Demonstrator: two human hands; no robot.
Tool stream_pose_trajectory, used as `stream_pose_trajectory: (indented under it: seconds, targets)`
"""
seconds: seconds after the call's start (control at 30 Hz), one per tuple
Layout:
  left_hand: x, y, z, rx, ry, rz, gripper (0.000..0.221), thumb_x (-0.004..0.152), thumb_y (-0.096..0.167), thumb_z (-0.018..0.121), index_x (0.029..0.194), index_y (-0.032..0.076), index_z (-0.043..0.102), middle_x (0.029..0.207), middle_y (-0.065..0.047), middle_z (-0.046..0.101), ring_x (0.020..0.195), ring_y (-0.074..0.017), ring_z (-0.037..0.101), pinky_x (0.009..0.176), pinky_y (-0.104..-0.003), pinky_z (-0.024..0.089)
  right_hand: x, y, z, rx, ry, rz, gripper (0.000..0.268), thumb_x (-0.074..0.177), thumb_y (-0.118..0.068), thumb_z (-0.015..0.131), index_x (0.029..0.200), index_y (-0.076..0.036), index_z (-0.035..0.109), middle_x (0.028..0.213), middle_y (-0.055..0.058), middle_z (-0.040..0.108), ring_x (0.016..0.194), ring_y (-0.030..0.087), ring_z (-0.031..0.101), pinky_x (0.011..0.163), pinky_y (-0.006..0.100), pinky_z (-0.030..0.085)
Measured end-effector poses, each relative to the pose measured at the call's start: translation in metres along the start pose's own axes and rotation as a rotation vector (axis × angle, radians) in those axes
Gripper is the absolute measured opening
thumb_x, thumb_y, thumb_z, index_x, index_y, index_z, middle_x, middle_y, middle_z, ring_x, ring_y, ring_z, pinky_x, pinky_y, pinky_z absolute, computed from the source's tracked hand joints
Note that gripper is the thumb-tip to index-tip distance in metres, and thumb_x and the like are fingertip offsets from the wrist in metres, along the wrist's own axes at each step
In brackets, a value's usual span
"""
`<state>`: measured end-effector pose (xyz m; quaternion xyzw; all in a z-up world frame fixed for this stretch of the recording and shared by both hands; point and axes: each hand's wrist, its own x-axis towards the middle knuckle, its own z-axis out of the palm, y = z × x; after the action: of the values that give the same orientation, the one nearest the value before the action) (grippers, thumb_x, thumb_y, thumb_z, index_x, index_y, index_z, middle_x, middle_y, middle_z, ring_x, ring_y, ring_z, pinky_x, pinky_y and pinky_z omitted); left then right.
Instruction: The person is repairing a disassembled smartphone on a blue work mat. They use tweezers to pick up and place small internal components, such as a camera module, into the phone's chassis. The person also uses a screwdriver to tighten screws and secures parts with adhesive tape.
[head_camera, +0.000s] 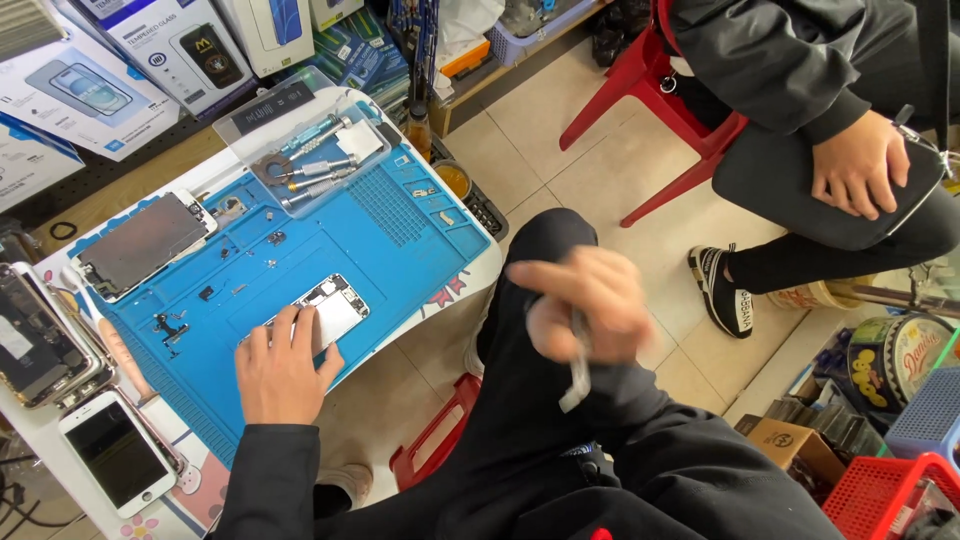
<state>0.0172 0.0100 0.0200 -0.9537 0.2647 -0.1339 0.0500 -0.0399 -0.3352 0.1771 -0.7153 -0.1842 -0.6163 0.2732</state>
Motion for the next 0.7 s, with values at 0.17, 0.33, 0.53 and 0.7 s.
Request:
stream_pose_trajectory:
  seconds: [0.17, 0.33, 0.53, 0.7]
  targets:
    - [-0.001, -0.001, 0.009, -0.004, 0.062, -0.008, 0.053, 0.087, 0.054, 0.066, 0.132, 0.026, 0.069, 0.13, 0.003, 0.065, 0.104, -0.0152, 0.059, 0.101, -0.037, 0.058, 0.003, 0.01, 0.029, 0.044, -0.06, 0.136, 0.075, 0.102, -0.065, 0.038, 0.072, -0.013, 0.082, 0.041, -0.011, 0.043, 0.031, 0.007, 0.024, 0.037, 0.02, 0.033]
    - [-0.004, 0.003, 0.008, 0.008, 0.054, -0.011, 0.054, 0.086, 0.053, 0.067, 0.134, 0.027, 0.069, 0.13, 0.004, 0.064, 0.106, -0.0148, 0.06, 0.104, -0.036, 0.056, -0.028, 0.01, 0.049, 0.036, -0.156, 0.343, 0.061, 0.105, -0.053, 0.043, 0.079, -0.014, 0.081, 0.044, -0.014, 0.04, 0.034, 0.003, 0.024, 0.042, 0.017, 0.033]
    - [-0.002, 0.003, -0.006, 0.042, 0.017, 0.033, 0.054, 0.092, 0.053, 0.063, 0.139, 0.025, 0.06, 0.142, 0.004, 0.061, 0.108, -0.0223, 0.06, 0.094, -0.038, 0.052, -0.139, -0.025, 0.101, 0.229, -0.968, 0.453, 0.034, 0.11, -0.037, 0.058, 0.139, -0.02, 0.067, 0.101, 0.001, 0.079, 0.085, 0.021, 0.076, 0.063, 0.036, 0.056]
    - [0.003, -0.001, -0.01, -0.012, 0.066, 0.01, 0.048, 0.09, 0.052, 0.064, 0.132, 0.029, 0.068, 0.135, 0.008, 0.069, 0.105, -0.019, 0.063, 0.093, -0.037, 0.054, -0.16, -0.014, 0.145, 0.134, -0.968, -0.007, 0.003, 0.109, -0.02, 0.066, 0.112, -0.019, 0.066, 0.089, 0.001, 0.054, 0.061, 0.022, 0.044, 0.043, 0.038, 0.029]
